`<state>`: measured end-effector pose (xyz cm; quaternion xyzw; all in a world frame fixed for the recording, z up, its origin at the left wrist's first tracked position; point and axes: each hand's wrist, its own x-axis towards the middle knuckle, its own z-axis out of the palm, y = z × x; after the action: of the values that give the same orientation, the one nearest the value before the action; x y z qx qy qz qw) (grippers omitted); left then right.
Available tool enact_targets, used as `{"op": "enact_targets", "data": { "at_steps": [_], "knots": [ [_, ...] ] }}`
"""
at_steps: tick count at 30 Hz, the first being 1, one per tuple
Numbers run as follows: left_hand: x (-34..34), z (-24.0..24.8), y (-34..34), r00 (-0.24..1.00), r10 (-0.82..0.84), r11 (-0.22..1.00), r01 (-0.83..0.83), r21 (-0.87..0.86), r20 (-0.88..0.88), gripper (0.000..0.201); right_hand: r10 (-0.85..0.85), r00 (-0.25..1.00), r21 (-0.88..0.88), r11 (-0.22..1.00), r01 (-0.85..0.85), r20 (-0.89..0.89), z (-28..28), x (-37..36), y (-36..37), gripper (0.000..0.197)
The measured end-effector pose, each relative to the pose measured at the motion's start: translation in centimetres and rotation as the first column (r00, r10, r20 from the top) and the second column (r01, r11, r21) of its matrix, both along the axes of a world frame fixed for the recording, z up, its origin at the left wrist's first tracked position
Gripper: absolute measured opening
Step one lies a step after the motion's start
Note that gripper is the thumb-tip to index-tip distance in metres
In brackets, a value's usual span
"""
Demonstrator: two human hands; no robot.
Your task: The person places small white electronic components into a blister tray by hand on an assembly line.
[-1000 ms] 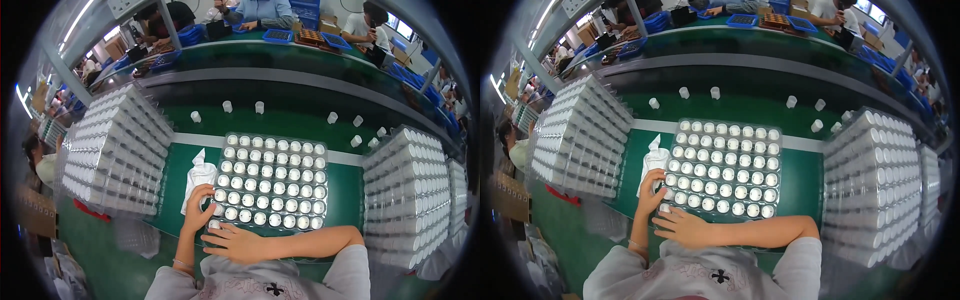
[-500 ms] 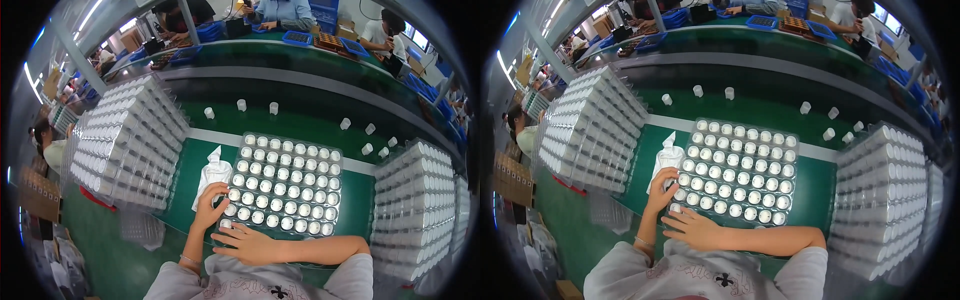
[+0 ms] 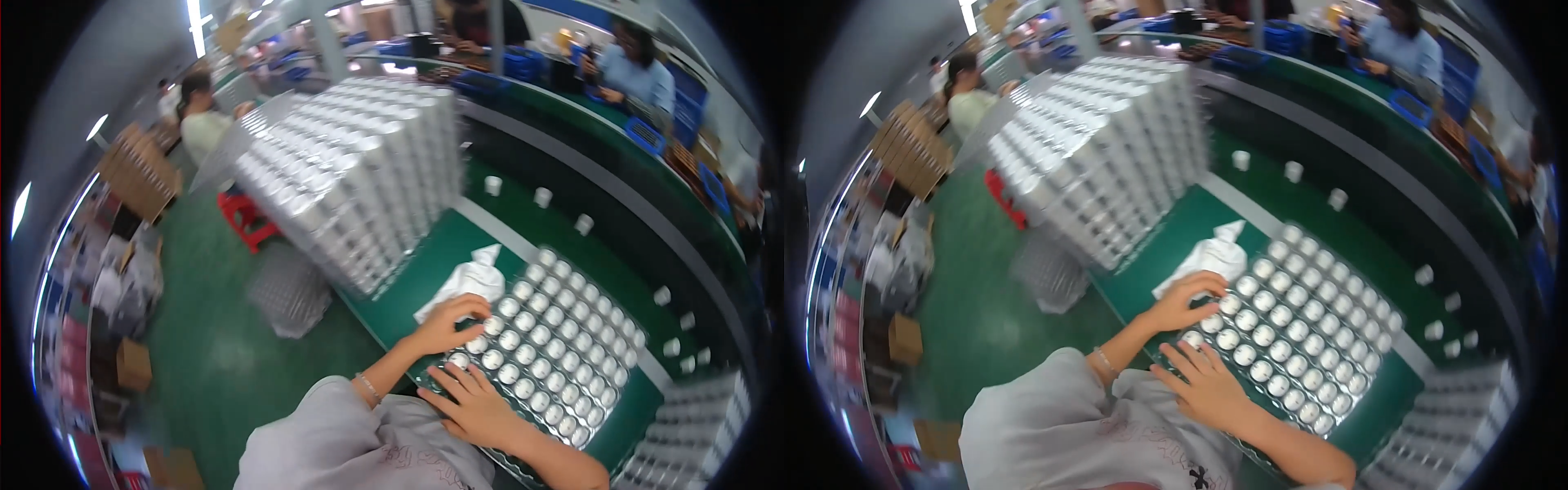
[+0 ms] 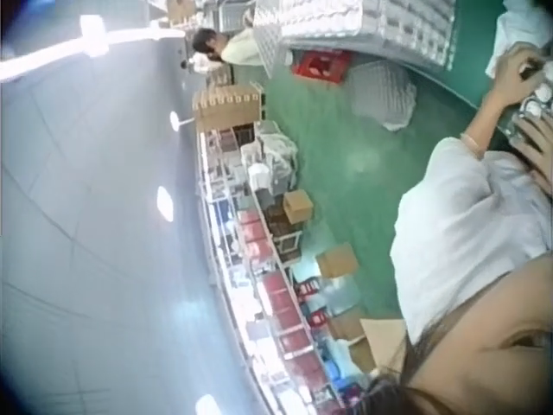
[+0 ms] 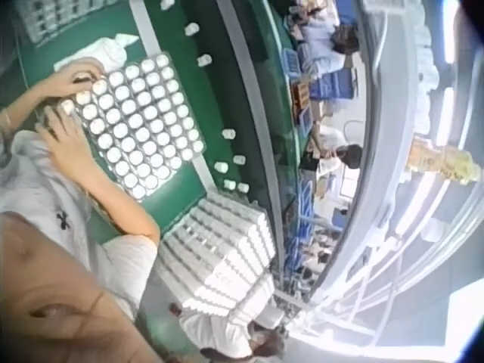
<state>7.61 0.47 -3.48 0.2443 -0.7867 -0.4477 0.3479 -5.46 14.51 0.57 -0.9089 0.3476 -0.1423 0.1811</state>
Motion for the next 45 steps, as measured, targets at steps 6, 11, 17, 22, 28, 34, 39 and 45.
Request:
{"op": "enact_targets", "data": {
  "at_steps": [6,11,17,22,28,34,39,45],
  "knots": [
    [-0.2,0.2,-0.2,1.000,-0.004,0.997,0.001,-0.075,-0.028,0.021,-0.025,0.992,0.144,0.990,0.008,0.120,1.9,-1.6,-1.3,0.056],
    [-0.3,-0.5,-0.8,1.000,-0.007,1.000,0.007,-0.016,0.019,0.023,-0.361,0.884,0.163,0.931,0.326,0.296,4.1,-6.8,-2.7,0.049],
    [0.1,0.3,-0.7,0.998,0.042,0.999,-0.041,-0.019,0.044,0.021,-0.757,0.480,-0.212,0.432,0.876,0.444,3.6,-19.4,-3.6,0.027],
    [-0.9,0.1,-0.6,0.999,0.026,1.000,-0.027,0.011,0.027,0.021,-0.982,-0.142,-0.489,-0.185,0.853,0.124,0.6,-28.5,-1.7,0.024],
    [-0.7,0.3,-0.5,0.999,0.005,1.000,-0.006,0.029,0.050,0.021,-0.958,-0.200,-0.152,-0.171,0.973,-0.203,-3.1,-34.0,-4.1,0.040],
    [-0.8,0.4,-0.2,0.999,0.016,1.000,-0.016,0.019,0.033,0.021,-0.990,0.128,-0.079,0.124,0.989,0.052,-2.1,-33.6,-8.8,0.049],
    [-2.5,4.2,-0.1,0.988,0.079,0.981,-0.053,-0.185,0.136,0.020,-0.918,0.219,0.121,0.271,0.955,0.329,-2.5,-32.5,-9.4,0.044],
    [-8.7,7.7,-0.3,0.980,-0.035,0.987,0.004,-0.159,-0.194,0.039,-0.779,0.253,0.503,0.578,0.643,0.574,3.7,-17.1,-6.5,0.033]
  ]
}}
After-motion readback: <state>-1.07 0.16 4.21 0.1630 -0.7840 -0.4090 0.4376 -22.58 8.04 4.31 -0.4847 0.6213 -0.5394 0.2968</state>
